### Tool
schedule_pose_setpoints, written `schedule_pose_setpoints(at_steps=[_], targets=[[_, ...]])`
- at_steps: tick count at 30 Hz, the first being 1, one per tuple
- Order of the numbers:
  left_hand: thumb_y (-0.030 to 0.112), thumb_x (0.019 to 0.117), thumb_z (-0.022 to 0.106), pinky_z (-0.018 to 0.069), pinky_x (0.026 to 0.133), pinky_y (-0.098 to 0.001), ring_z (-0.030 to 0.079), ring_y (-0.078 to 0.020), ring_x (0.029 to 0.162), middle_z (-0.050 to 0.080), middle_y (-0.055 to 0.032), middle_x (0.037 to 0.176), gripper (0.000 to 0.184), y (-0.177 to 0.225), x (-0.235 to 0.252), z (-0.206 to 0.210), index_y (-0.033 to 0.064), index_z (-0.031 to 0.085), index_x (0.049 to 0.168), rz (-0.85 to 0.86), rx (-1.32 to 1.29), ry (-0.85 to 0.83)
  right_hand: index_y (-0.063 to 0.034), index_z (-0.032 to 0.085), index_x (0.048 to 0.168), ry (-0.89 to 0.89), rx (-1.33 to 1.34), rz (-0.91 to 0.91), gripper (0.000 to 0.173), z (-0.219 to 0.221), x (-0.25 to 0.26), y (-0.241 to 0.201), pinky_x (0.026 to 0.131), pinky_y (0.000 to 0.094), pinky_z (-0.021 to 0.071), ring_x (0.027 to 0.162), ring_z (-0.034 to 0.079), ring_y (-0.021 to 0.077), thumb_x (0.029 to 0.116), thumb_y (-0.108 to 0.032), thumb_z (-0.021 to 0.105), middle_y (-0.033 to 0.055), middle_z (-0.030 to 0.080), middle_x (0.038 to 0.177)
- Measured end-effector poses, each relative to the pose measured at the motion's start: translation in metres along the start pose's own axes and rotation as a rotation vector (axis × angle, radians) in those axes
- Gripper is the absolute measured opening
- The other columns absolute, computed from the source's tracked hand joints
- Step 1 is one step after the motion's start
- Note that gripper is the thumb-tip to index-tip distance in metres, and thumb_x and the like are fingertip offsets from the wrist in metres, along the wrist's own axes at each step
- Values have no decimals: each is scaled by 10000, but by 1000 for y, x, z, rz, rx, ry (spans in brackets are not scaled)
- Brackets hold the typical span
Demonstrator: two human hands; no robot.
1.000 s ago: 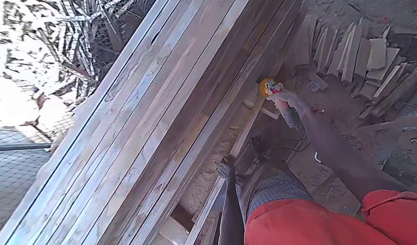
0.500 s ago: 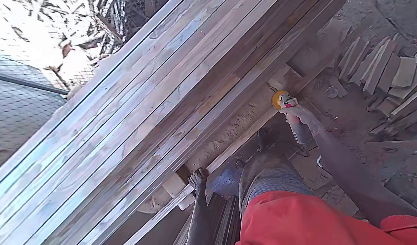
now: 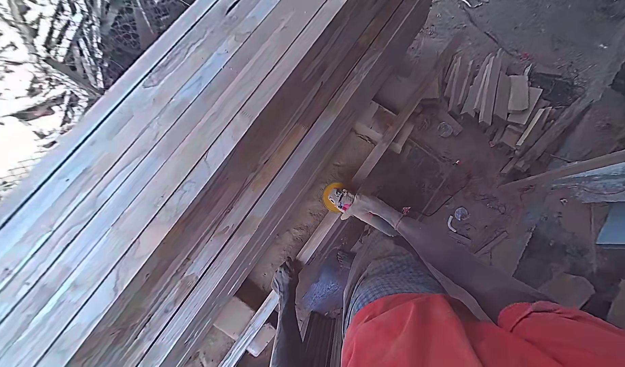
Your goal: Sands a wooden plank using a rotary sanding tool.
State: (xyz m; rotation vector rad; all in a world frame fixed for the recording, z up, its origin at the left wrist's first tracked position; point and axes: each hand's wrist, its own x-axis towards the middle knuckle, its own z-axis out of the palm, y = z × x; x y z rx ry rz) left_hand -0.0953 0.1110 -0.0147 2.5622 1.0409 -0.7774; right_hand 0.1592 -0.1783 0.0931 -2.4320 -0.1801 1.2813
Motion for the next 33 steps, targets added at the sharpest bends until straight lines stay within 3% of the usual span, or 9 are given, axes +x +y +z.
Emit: schedule_pose_setpoints(at_steps=[2,5,9,13,17,21,26,29,33], targets=[[524,1098,140,519,925,-635,673,-408,1170,715,-227,1200,763,34,4,-2,32,719,1174,1,-6,-5,-70,701,1097,79,155,56,643,-36,10,42,774,573,536,848,674,303,788,-629,780,160,697,958],[521,1100,141,513,937,-632,672,-400,1178,713,-219,1216,753,104,8,-11,40,712,1202,-2,4,-21,-109,709,1082,146,264,183,615,-115,17,82,741,520,554,752,669,244,806,-658,742,105,697,883],[547,1093,139,517,947,-610,677,-382,1171,716,-208,1211,766,222,14,-29,53,715,1197,8,-26,-45,-112,691,1115,214,524,305,555,-212,24,124,712,432,577,726,666,198,801,-555,802,76,693,882],[549,1092,144,515,950,-611,675,-372,1181,717,-195,1223,756,344,23,-42,72,717,1219,44,-68,-46,-97,686,1129,298,621,289,548,-279,47,169,701,427,576,732,669,199,803,-520,810,86,692,885],[553,1087,127,528,921,-593,689,-352,1157,735,-169,1180,757,424,29,-54,97,723,1191,73,-25,-52,-117,672,1170,350,715,325,559,-334,73,198,668,388,596,701,674,178,805,-514,818,73,691,878],[510,1094,161,519,928,-598,686,-363,1154,731,-181,1184,715,404,33,-44,83,730,1174,120,-39,-47,-108,657,1217,407,728,359,605,-370,74,214,723,416,598,777,688,197,805,-523,811,84,695,962],[494,1098,187,516,918,-616,689,-388,1137,732,-216,1143,712,281,24,-24,47,741,1087,5,-29,-23,-111,654,1243,511,787,357,591,-379,51,223,735,424,588,801,682,206,825,-505,794,96,691,1007],[476,1104,194,504,965,-611,666,-385,1195,715,-214,1213,689,211,22,-18,45,730,1157,-100,0,-37,-95,644,1234,503,773,340,582,-352,43,215,719,422,595,786,686,213,839,-498,784,107,688,999],[439,1105,212,505,966,-604,664,-377,1199,709,-209,1233,645,177,21,-28,47,719,1176,-121,-10,-51,-109,637,1254,308,707,270,558,-275,37,181,705,405,584,756,664,190,861,-479,777,93,678,959]])
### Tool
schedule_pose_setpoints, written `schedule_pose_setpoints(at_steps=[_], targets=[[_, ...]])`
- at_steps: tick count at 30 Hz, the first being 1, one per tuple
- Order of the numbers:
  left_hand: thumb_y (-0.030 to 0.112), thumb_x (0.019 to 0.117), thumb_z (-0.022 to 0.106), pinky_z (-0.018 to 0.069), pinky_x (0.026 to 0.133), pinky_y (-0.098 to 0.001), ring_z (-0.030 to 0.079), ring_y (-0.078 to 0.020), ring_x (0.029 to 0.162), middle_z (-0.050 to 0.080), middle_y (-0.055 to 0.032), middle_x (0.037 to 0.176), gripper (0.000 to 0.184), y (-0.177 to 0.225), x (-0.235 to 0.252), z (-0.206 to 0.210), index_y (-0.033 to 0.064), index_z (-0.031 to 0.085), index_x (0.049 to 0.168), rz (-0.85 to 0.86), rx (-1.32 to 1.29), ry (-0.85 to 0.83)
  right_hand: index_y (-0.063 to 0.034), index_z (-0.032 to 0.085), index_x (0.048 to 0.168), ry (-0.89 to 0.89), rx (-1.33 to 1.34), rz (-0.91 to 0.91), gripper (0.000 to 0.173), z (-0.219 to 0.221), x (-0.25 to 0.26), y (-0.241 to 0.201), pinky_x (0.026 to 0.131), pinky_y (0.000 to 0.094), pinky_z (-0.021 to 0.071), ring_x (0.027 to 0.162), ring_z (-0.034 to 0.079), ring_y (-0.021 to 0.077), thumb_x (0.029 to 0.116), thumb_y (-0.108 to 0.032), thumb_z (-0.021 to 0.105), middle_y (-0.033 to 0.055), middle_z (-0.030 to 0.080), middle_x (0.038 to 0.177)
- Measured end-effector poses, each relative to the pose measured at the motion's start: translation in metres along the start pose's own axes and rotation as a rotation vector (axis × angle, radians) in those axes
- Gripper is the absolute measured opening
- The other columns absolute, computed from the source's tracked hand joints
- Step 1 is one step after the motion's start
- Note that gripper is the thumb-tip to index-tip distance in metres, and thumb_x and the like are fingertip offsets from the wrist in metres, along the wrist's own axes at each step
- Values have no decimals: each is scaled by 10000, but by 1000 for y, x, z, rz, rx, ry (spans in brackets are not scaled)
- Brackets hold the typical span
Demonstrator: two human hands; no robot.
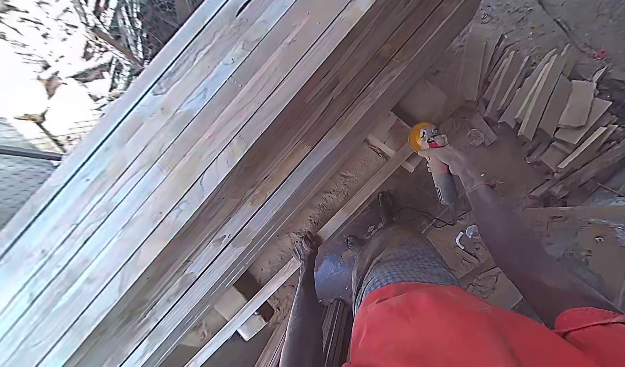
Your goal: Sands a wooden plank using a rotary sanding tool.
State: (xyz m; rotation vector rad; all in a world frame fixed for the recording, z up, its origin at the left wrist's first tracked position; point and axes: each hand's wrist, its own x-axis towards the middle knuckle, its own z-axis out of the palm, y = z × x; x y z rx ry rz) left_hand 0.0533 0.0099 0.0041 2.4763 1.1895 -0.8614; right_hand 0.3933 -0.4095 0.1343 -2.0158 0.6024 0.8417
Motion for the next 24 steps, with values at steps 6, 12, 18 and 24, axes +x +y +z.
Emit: schedule_pose_setpoints(at_steps=[6,12,18,24], targets=[[421,1098,235,495,988,-594,656,-352,1218,704,-187,1253,610,-7,5,-1,55,714,1195,33,-31,1,-86,681,1182,-331,-595,-124,710,167,-77,31,805,531,547,830,680,275,740,-620,831,147,705,955],[423,1104,231,497,976,-612,651,-375,1223,696,-202,1269,613,-11,2,0,55,709,1217,54,-5,13,-41,686,1108,-429,-882,-288,784,257,-119,27,861,590,519,1049,659,345,678,-683,820,184,687,1090],[435,1104,259,497,971,-622,654,-396,1209,701,-223,1245,612,-19,5,10,42,719,1195,33,31,55,-73,684,1180,-250,-571,-151,677,147,-82,21,840,567,530,927,677,310,794,-619,790,164,703,1035],[423,1091,280,518,894,-650,684,-420,1130,725,-232,1157,601,-22,9,15,39,742,1107,51,59,90,-103,692,1099,-12,-160,15,523,6,6,-7,667,409,569,677,649,181,814,-529,795,71,684,840]])
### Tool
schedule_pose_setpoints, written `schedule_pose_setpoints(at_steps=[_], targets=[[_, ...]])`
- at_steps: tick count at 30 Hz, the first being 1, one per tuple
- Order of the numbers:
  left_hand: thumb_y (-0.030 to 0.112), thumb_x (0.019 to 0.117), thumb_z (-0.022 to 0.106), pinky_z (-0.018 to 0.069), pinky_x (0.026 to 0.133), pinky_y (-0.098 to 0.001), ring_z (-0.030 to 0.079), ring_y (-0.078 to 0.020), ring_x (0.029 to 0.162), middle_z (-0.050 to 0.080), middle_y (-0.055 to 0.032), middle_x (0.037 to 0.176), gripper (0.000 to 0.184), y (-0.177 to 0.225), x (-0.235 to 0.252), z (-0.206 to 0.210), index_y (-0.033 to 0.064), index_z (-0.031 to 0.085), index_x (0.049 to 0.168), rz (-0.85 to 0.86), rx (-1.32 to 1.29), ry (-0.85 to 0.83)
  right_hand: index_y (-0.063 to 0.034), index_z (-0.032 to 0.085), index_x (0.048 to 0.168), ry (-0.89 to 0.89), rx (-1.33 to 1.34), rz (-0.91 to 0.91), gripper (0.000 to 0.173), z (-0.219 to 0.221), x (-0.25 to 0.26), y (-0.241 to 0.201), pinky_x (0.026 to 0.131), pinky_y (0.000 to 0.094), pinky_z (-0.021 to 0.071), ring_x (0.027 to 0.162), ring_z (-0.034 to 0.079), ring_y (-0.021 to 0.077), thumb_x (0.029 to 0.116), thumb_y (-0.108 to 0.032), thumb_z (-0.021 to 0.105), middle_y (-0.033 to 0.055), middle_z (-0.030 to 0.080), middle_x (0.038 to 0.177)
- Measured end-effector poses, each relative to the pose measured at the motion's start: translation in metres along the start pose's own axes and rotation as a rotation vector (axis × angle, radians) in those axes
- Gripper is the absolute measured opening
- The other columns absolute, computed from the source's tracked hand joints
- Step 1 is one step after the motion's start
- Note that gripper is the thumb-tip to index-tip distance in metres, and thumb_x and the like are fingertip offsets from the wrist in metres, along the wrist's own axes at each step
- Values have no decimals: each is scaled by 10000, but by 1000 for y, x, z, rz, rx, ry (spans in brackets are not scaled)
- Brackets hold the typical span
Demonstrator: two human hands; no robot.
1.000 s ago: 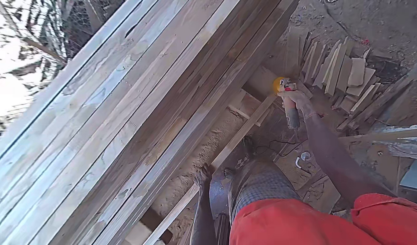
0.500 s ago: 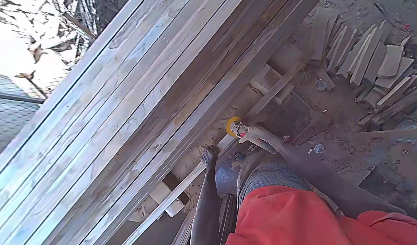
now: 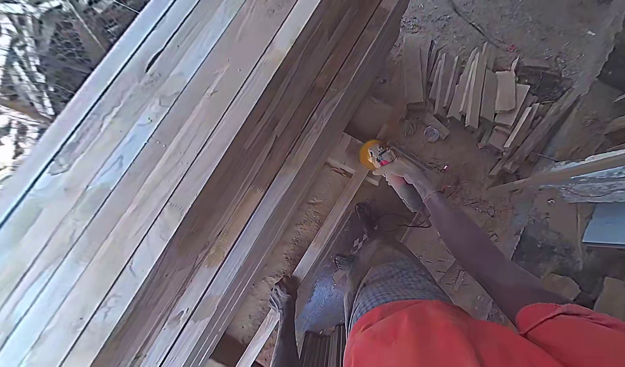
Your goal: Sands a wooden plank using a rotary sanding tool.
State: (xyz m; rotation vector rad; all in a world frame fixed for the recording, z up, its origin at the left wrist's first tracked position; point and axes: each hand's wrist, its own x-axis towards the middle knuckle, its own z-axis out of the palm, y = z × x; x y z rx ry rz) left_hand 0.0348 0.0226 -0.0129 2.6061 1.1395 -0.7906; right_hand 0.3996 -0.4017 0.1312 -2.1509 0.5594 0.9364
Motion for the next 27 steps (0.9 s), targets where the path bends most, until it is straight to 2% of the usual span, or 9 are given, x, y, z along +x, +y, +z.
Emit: schedule_pose_setpoints(at_steps=[5,10,13,16,18,19,21,23,27], targets=[[404,1084,307,525,877,-650,694,-421,1105,733,-236,1126,578,1,2,-1,32,749,1064,-23,16,-33,-123,679,1166,134,234,15,585,-86,72,-8,668,415,591,712,669,193,783,-542,815,76,688,889],[398,1091,306,514,910,-651,678,-426,1145,718,-243,1177,572,6,2,-1,24,738,1123,-57,14,-44,-99,600,1317,362,471,27,670,-132,67,-10,749,457,594,846,682,247,804,-469,823,134,671,1060],[376,1103,329,487,996,-643,621,-416,1253,667,-237,1305,515,6,10,-17,35,675,1274,33,29,-276,-113,571,1355,382,595,15,699,-132,39,12,740,443,608,862,696,245,810,-487,800,131,678,1099],[351,1067,505,540,889,-642,694,-351,1104,724,-155,1184,346,0,22,-35,124,692,1248,300,-10,-553,-135,567,1344,311,643,-10,678,-105,-13,34,706,438,604,817,694,241,824,-514,778,122,685,1045],[405,1053,485,559,568,-438,687,-199,669,717,-47,796,344,-3,41,-16,152,717,1030,291,-252,-623,-138,586,1308,278,621,-16,658,-76,-50,36,684,421,583,783,671,226,838,-572,742,106,673,1007],[460,1049,443,562,541,-411,674,-185,601,709,-41,735,423,-2,47,-9,144,720,996,219,-368,-646,-136,589,1318,254,612,-17,672,-63,-58,41,698,435,584,798,672,240,856,-606,720,116,673,1025],[487,1078,375,598,619,-433,712,-199,673,742,-75,814,517,-2,45,-12,106,720,1029,196,-451,-584,-132,604,1308,212,559,-22,630,-28,-69,46,689,444,589,792,678,251,935,-639,604,126,679,1019],[396,1112,351,552,896,-522,709,-277,958,733,-178,1075,527,-10,42,-26,10,703,1174,224,-604,-478,-140,615,1301,145,436,-54,586,11,-81,41,684,421,577,778,662,228,993,-629,517,109,671,994],[380,1123,318,576,740,-347,714,-138,799,761,-80,968,528,-57,32,-32,20,700,1172,329,-882,-304,-143,682,1176,-18,86,-131,648,97,-79,32,661,372,591,715,681,181,896,-722,605,67,699,888]])
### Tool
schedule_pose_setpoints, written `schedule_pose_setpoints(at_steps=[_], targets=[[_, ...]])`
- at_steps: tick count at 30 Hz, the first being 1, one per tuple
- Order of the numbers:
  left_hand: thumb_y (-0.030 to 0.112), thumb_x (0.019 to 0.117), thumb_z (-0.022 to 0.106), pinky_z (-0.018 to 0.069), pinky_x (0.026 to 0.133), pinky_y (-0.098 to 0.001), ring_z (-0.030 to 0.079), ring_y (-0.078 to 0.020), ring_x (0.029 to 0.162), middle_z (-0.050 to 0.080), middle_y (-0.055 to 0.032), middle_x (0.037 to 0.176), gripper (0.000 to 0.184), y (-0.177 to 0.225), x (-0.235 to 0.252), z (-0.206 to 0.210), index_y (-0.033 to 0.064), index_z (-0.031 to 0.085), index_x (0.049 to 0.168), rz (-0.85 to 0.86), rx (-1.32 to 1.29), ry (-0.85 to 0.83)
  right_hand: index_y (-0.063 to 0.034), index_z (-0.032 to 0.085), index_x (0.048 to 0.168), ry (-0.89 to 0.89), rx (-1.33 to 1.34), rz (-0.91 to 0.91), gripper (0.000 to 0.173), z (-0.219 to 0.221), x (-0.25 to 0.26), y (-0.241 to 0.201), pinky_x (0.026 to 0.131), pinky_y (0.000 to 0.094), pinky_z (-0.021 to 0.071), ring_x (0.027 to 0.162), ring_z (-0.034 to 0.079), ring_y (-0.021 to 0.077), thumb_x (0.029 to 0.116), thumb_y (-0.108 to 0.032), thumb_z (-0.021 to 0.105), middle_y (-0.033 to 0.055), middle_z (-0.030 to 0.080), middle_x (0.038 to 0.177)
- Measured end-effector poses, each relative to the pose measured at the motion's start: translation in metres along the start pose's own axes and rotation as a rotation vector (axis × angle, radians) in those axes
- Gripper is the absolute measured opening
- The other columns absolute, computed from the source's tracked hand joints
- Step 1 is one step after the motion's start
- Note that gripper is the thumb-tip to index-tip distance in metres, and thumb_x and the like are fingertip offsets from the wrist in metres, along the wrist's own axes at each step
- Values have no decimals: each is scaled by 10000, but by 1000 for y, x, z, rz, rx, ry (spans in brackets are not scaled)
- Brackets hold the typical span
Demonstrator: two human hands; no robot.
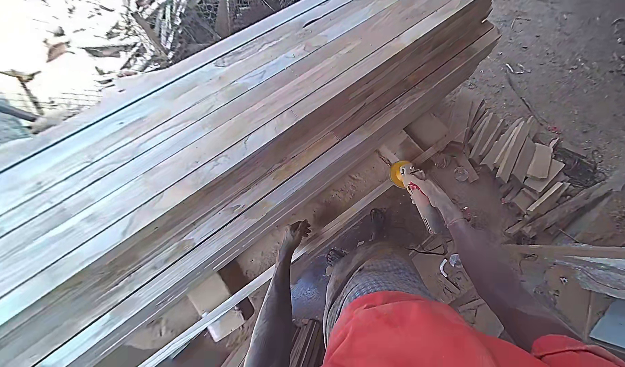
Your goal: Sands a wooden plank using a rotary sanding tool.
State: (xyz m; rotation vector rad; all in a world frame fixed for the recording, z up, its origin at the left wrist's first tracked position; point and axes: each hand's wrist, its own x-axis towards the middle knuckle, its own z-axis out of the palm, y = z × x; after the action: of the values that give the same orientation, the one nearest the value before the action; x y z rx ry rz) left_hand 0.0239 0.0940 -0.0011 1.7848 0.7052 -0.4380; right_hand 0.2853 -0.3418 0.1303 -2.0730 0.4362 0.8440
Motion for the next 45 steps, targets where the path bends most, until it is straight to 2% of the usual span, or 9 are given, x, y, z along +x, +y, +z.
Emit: schedule_pose_setpoints(at_steps=[6,9,12,19,27,32,37,41,45], targets=[[612,934,649,450,1111,-567,624,-345,1264,662,-213,1318,751,-62,-69,-59,30,577,1403,-154,411,-205,-158,699,1181,-359,-409,-123,723,155,-63,-11,798,491,572,842,692,213,815,-779,649,86,719,986],[560,842,796,445,1091,-616,600,-391,1279,644,-231,1323,789,-73,-78,-52,32,569,1383,-267,631,-201,-129,688,1224,-445,-601,-232,746,200,-76,-24,955,573,506,1071,676,277,817,-754,678,130,713,1132],[366,884,772,458,1031,-661,623,-396,1240,681,-199,1273,518,-71,-78,-38,87,638,1299,-340,778,-69,-77,682,1200,-422,-562,-261,719,203,-88,-26,904,589,517,1025,680,309,822,-686,728,160,710,1091],[227,885,720,482,946,-687,664,-394,1162,720,-169,1202,388,-77,-79,-33,171,682,1267,-356,851,0,-161,695,1120,-177,7,0,673,92,-35,-7,608,420,591,649,673,197,814,-759,673,76,696,839],[227,901,730,479,939,-700,662,-407,1166,721,-175,1214,379,-76,-72,-32,184,690,1275,-442,886,5,-209,667,1241,57,255,68,691,-73,67,-39,657,442,600,753,687,222,805,-743,699,88,696,950],[158,894,705,487,936,-696,663,-427,1156,719,-199,1199,377,-70,-73,-26,169,689,1270,-507,920,-7,-154,682,1182,161,328,127,718,-160,130,-51,670,438,607,758,693,220,805,-765,666,83,698,933],[118,846,711,490,941,-697,658,-435,1158,713,-211,1204,426,-69,-74,-28,141,684,1271,-516,919,-32,-186,615,1335,304,434,70,736,-231,165,-60,718,502,606,849,698,275,850,-738,646,131,690,1070],[119,851,717,453,958,-709,643,-417,1178,718,-171,1205,401,-34,-51,5,174,693,1247,-521,906,21,-178,640,1308,274,298,75,760,-240,160,-66,733,481,613,864,709,249,828,-768,639,109,705,1076],[117,866,663,416,1026,-690,615,-383,1244,696,-150,1275,438,63,-12,90,197,673,1296,-444,798,49,-146,664,1202,98,180,146,678,-191,118,-79,673,396,591,759,678,191,841,-719,665,68,684,955]])
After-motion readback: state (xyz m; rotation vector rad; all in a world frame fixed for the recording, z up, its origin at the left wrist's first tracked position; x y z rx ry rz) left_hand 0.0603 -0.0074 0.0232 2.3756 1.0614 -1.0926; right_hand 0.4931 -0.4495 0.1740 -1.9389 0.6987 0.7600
